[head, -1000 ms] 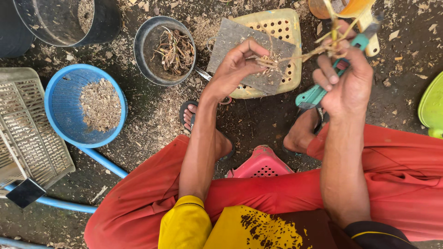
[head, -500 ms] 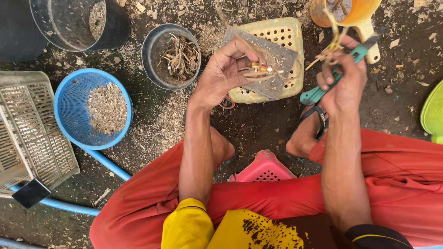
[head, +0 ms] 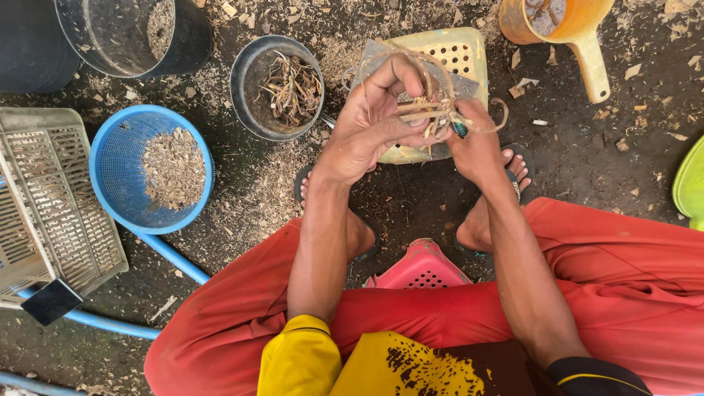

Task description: The person sits on a small stool and uses a utility knife to trim and clean plant stems. They scrape the stems on a sandpaper block, cut off roots and outer layers, and place the trimmed pieces into a yellow container.

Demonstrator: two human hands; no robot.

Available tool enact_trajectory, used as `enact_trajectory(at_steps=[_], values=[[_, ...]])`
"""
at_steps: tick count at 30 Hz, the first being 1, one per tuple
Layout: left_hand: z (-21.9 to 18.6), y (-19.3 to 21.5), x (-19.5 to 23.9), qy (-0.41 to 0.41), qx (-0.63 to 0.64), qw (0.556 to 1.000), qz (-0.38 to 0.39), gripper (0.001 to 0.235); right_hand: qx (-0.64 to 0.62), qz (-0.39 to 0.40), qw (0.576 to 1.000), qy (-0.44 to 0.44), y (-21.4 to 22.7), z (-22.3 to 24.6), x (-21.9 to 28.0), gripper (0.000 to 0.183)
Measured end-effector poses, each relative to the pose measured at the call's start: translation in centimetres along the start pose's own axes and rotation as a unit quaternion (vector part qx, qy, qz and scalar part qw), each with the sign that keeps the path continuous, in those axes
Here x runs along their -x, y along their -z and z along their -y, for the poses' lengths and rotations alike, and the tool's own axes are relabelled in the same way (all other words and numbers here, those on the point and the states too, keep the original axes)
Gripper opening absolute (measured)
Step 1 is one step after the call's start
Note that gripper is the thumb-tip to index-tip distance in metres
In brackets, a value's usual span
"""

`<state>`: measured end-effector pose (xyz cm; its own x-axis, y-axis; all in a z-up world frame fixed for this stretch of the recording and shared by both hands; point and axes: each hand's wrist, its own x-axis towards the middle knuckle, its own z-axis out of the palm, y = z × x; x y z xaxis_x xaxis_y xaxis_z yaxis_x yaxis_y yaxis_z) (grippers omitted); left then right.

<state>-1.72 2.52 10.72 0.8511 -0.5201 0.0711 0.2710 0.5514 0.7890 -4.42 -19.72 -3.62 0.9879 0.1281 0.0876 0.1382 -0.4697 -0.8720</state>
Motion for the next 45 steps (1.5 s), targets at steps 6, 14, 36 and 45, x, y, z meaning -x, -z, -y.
enact_trajectory(at_steps=[6, 14, 36, 45], values=[[0.3, -0.6, -0.4, 0.042, 0.033, 0.998, -0.025, 0.023, -0.018, -0.156, 0.987, -0.023, 4.3, 6.9, -0.4, 0.01], [1.3, -1.9, -0.9, 0.108, 0.15, 0.983, -0.02, 0.016, -0.234, -0.118, 0.964, 0.054, 10.1, 17.8, 2.7, 0.016], [3.7, -2.7, -0.7, 0.168, 0.28, 0.945, 0.012, 0.035, -0.178, -0.124, 0.975, 0.054, 9.7, 17.4, 3.6, 0.019], [3.8, -1.5, -1.1, 0.083, 0.002, 0.995, -0.049, 0.018, -0.193, -0.116, 0.974, 0.0, 9.4, 15.6, 2.5, 0.017]])
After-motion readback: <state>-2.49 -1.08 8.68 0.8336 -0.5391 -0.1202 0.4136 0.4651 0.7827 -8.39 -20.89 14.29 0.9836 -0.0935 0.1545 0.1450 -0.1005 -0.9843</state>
